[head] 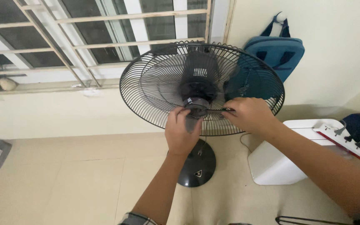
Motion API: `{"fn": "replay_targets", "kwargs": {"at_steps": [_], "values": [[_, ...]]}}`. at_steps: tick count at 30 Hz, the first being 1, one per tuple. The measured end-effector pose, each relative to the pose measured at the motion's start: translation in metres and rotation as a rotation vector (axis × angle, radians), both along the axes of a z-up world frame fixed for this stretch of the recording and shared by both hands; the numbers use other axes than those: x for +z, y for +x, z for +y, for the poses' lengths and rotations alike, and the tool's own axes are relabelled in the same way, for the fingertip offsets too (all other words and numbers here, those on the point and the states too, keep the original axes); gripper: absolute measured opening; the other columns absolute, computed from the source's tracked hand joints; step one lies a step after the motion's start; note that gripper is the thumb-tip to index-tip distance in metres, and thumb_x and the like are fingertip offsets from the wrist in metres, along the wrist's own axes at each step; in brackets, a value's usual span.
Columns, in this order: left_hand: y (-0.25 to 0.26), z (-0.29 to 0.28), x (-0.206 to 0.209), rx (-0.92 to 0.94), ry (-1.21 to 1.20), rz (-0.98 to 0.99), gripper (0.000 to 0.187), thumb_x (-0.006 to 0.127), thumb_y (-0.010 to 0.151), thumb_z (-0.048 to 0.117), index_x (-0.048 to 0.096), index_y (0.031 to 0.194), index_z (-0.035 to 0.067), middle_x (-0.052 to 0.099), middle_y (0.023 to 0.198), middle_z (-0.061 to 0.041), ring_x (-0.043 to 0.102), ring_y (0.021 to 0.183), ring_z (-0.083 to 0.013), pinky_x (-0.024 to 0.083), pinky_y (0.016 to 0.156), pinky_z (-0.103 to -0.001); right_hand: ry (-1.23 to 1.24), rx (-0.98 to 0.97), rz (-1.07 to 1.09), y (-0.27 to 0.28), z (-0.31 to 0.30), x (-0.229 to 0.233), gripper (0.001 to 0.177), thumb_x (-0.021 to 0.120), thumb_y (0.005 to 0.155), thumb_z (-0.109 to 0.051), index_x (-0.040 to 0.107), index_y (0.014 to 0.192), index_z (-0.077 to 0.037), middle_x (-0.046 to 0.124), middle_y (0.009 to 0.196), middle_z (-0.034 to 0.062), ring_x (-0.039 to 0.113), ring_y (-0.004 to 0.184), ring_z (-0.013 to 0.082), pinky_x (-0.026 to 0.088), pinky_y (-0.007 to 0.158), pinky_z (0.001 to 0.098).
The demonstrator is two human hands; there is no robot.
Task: The person assembles a standing fan by attaching the fan blades to the motor hub, securing them with a nut, and then fitting the front protective cage. The person uses their hands to align and tighten the components.
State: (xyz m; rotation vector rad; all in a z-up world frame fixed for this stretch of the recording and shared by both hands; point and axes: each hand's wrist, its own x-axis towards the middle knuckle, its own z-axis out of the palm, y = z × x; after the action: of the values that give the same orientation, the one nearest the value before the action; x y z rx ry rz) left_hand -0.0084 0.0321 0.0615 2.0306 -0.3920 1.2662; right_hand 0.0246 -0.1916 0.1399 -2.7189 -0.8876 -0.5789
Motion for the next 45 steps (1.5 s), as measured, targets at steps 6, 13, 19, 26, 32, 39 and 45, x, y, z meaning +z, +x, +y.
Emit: {"fn": "replay_targets", "kwargs": {"at_steps": [6, 13, 19, 26, 32, 39, 45], "values": [[0.002, 0.003, -0.008, 0.045, -0.07, 0.084, 0.039, 0.086, 0.077, 0.02, 0.063, 0.104, 0.005, 0.065, 0.111, -0.014, 0.065, 0.103, -0.0353, 0.053, 0.085, -0.043, 0.008, -0.096, 0.026, -0.008, -0.004, -0.002, 0.024, 0.075, 0.084, -0.034, 0.078, 0.096, -0.014, 0.075, 0.084, 0.0074, 0.072, 0.073, 0.0313, 0.056, 0.063, 0.0417], [0.01, 0.011, -0.033, 0.112, -0.361, 0.382, 0.028, 0.082, 0.084, 0.029, 0.066, 0.091, 0.007, 0.071, 0.096, -0.007, 0.069, 0.094, -0.0288, 0.054, 0.08, -0.04, -0.03, -0.159, 0.082, -0.007, -0.006, -0.002, 0.021, 0.07, 0.087, -0.034, 0.08, 0.099, -0.021, 0.076, 0.082, 0.0092, 0.072, 0.074, 0.034, 0.055, 0.065, 0.0462], [0.026, 0.019, -0.039, 0.05, -0.387, 0.555, 0.027, 0.075, 0.088, 0.032, 0.075, 0.099, 0.008, 0.077, 0.1, -0.007, 0.072, 0.095, -0.0277, 0.054, 0.081, -0.039, -0.03, -0.185, 0.077, -0.005, -0.005, -0.006, 0.02, 0.067, 0.088, -0.032, 0.079, 0.099, -0.021, 0.075, 0.079, 0.0106, 0.071, 0.073, 0.0342, 0.055, 0.064, 0.0468], [0.034, 0.017, -0.031, 0.041, -0.39, 0.631, 0.026, 0.074, 0.088, 0.034, 0.077, 0.093, 0.008, 0.079, 0.089, -0.005, 0.075, 0.083, -0.0253, 0.055, 0.073, -0.039, 0.029, -0.14, 0.052, -0.002, -0.006, -0.009, 0.019, 0.068, 0.087, -0.031, 0.081, 0.092, -0.017, 0.076, 0.081, 0.0104, 0.072, 0.072, 0.033, 0.056, 0.065, 0.0446], [0.016, 0.002, -0.015, 0.092, -0.426, 0.696, 0.033, 0.074, 0.085, 0.039, 0.078, 0.082, 0.007, 0.075, 0.072, -0.007, 0.072, 0.067, -0.0252, 0.054, 0.065, -0.038, 0.08, -0.076, -0.013, -0.001, -0.008, -0.012, 0.018, 0.07, 0.085, -0.029, 0.081, 0.089, -0.015, 0.077, 0.084, 0.0098, 0.072, 0.072, 0.0327, 0.056, 0.066, 0.0426], [0.021, -0.021, -0.005, 0.052, -0.53, 0.805, 0.037, 0.073, 0.083, 0.041, 0.082, 0.095, 0.007, 0.077, 0.076, -0.009, 0.074, 0.072, -0.0264, 0.055, 0.068, -0.038, 0.058, -0.116, 0.024, -0.001, -0.007, -0.013, 0.018, 0.071, 0.085, -0.028, 0.081, 0.091, -0.014, 0.077, 0.085, 0.0095, 0.073, 0.073, 0.0313, 0.057, 0.067, 0.0407], [0.038, -0.024, -0.015, 0.05, -0.555, 0.83, 0.037, 0.071, 0.084, 0.039, 0.081, 0.095, 0.006, 0.079, 0.081, -0.011, 0.076, 0.076, -0.0291, 0.057, 0.07, -0.04, 0.086, -0.087, 0.001, -0.003, -0.007, -0.012, 0.019, 0.07, 0.085, -0.028, 0.081, 0.092, -0.013, 0.078, 0.088, 0.0092, 0.073, 0.075, 0.032, 0.057, 0.067, 0.0413]]}}
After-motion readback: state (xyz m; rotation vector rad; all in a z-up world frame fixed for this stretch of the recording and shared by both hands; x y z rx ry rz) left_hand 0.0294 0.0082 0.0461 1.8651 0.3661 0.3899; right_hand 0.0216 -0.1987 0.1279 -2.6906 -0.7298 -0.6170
